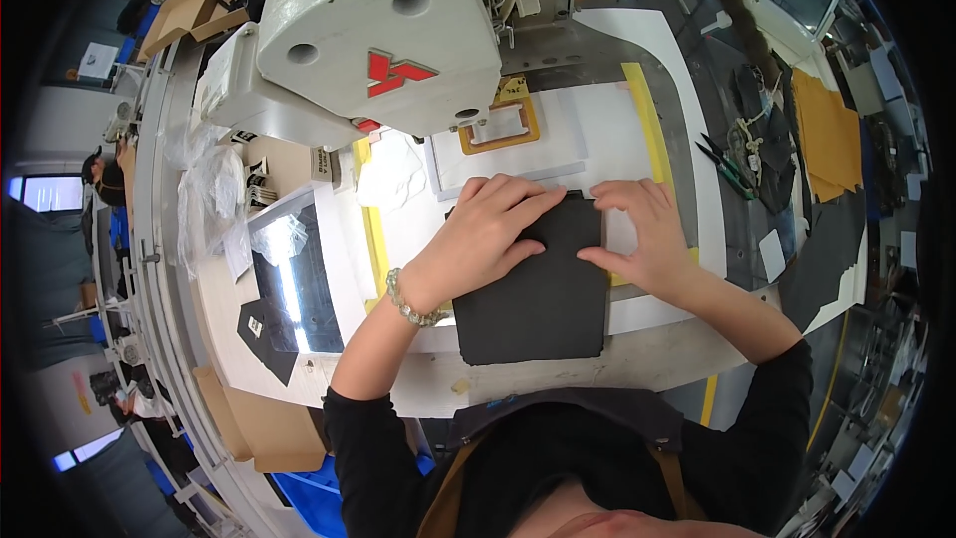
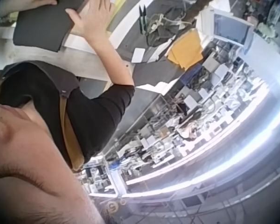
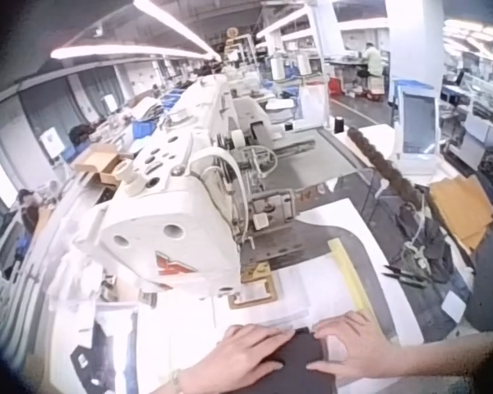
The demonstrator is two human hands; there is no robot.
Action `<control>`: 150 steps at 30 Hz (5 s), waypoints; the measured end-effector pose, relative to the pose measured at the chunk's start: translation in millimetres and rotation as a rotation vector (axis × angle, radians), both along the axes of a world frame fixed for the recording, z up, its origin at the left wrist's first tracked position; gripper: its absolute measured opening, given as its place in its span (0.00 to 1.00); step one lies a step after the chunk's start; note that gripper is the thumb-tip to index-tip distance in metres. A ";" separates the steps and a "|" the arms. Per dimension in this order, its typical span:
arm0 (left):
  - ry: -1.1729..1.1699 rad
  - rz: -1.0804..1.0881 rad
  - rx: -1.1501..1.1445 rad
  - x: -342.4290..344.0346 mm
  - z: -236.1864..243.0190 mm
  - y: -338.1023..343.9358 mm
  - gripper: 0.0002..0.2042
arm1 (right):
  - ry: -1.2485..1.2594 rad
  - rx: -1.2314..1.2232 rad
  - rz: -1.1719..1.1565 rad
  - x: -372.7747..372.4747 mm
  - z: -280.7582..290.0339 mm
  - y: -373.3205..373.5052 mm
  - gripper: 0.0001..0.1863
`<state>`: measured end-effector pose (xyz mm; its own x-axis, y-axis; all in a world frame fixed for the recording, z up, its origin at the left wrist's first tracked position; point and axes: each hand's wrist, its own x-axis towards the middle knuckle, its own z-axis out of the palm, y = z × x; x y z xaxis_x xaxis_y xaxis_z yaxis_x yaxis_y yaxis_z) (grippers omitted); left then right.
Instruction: Sewing identification labels onto pieces of leather using a sewing machine.
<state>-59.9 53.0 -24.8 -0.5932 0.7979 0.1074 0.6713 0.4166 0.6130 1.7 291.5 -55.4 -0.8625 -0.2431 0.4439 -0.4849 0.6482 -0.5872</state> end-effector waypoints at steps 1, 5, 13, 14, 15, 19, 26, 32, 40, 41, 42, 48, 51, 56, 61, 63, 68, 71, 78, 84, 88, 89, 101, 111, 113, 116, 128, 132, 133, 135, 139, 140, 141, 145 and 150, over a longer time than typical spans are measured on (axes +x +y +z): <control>-0.003 -0.004 -0.007 -0.1 1.5 0.1 0.31 | -0.003 -0.007 -0.004 2.0 4.3 1.0 0.20; -0.066 0.011 -0.092 -5.0 5.6 5.9 0.31 | -0.337 -0.081 -0.019 13.1 4.3 5.0 0.23; -0.177 -0.025 -0.136 -12.5 6.0 7.6 0.31 | 0.370 0.177 0.181 20.8 -16.4 0.4 0.08; -0.182 -0.025 -0.143 -13.5 6.8 8.4 0.31 | 0.424 0.212 0.186 18.8 -14.5 0.3 0.04; -0.186 -0.024 -0.152 -13.8 8.6 8.9 0.31 | 0.418 0.200 0.177 19.3 -16.2 -1.7 0.04; -0.201 0.016 -0.196 -15.1 13.8 15.8 0.29 | 0.480 0.182 0.146 21.0 -20.1 -6.0 0.02; -0.291 0.021 -0.332 -26.8 24.5 27.9 0.24 | 0.432 0.118 0.166 24.9 -21.9 -6.3 0.03; -0.261 -0.005 -0.296 -21.0 22.0 27.0 0.21 | 0.402 0.127 0.191 26.5 -20.7 -3.2 0.02; -0.272 0.051 -0.191 -9.0 19.8 19.0 0.27 | 0.395 0.151 0.228 25.1 -17.8 -0.6 0.01; -0.201 0.016 -0.161 -9.0 18.5 18.5 0.30 | 0.373 0.136 0.194 25.5 -16.9 -0.9 0.01; -0.130 -0.013 -0.133 -7.7 17.2 17.0 0.33 | 0.352 0.118 0.165 25.8 -16.0 -1.9 0.04; -0.062 -0.019 -0.056 -2.6 3.4 18.4 0.31 | -0.172 -0.214 0.088 12.8 -7.0 7.9 0.28; -0.063 0.014 -0.076 0.8 4.5 18.8 0.31 | -0.353 -0.361 0.056 8.9 -1.7 11.4 0.35; 0.091 0.002 -0.113 8.8 1.0 16.0 0.29 | -0.445 -0.372 0.058 8.8 -2.0 9.7 0.35; 0.218 -0.028 -0.132 16.2 -2.0 16.1 0.24 | -0.414 -0.363 0.054 9.0 1.9 11.2 0.33; 0.272 -0.052 -0.138 18.2 -0.2 16.9 0.23 | -0.403 -0.351 0.037 10.0 -1.0 11.9 0.32; 0.352 -0.046 -0.151 23.4 -1.7 16.9 0.22 | -0.271 -0.258 0.072 13.6 -8.3 9.0 0.29; 0.375 -0.018 -0.107 22.9 -3.2 20.6 0.23 | -0.209 -0.217 0.066 14.3 -9.4 7.4 0.27; 0.207 0.069 0.042 1.4 -4.1 20.6 0.10 | -0.159 -0.202 0.063 14.1 -4.9 5.2 0.25; 0.050 0.115 0.156 -3.5 2.1 12.1 0.10 | 0.010 -0.420 0.131 20.4 -21.9 10.0 0.21; -0.120 0.221 0.250 -0.7 2.5 2.4 0.10 | 0.170 -0.261 0.303 22.3 -12.7 13.3 0.21; -0.119 0.224 0.251 -0.5 2.4 1.2 0.10 | 0.154 -0.158 0.343 22.8 -4.6 14.2 0.22; -0.170 0.224 0.365 -2.6 1.0 -5.5 0.08 | 0.023 0.011 0.371 20.2 2.3 5.7 0.24; -0.174 0.252 0.349 -2.2 1.1 -3.7 0.08 | -0.060 -0.137 0.364 22.4 5.7 -0.5 0.23; -0.187 0.255 0.346 -2.8 0.6 -3.0 0.08 | -0.177 -0.199 0.329 26.5 9.1 -1.0 0.24; -0.244 0.282 0.401 -0.7 2.1 -2.3 0.08 | -0.346 -0.268 0.304 25.0 15.6 -1.8 0.26; 0.205 0.084 0.261 25.8 14.6 10.1 0.42 | -0.903 -0.605 0.131 23.0 18.8 27.2 0.37; 0.108 -0.062 -0.017 72.7 12.9 21.8 0.47 | -0.975 -0.998 0.041 29.6 16.7 35.6 0.39; 0.138 -0.085 -0.081 78.9 10.2 23.6 0.46 | -0.973 -1.041 0.022 32.2 16.0 36.9 0.40; 0.216 -0.043 -0.068 84.8 3.8 23.0 0.34 | -1.012 -1.023 0.019 34.8 24.1 36.4 0.41; 0.637 -0.048 0.002 86.8 1.8 16.0 0.13 | -1.062 -0.985 0.047 37.4 26.6 39.5 0.43; 0.672 -0.050 0.022 86.6 3.3 11.1 0.13 | -1.064 -0.982 0.049 37.9 27.0 40.6 0.43; 0.709 -0.053 0.042 85.0 4.5 6.2 0.12 | -1.075 -0.964 0.049 37.7 27.5 41.8 0.44; 0.681 -0.069 0.077 77.2 10.1 -6.2 0.11 | -1.015 -0.902 0.073 40.1 19.3 47.7 0.44; 0.256 0.069 0.190 70.8 20.9 -8.1 0.07 | -1.062 -0.920 0.041 36.7 28.7 42.5 0.43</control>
<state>10.9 45.0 -3.9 -0.5795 0.7079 0.4038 0.7881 0.3606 0.4989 38.4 334.0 -26.7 -0.8820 -0.2582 -0.3942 0.4425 -0.1664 -0.8812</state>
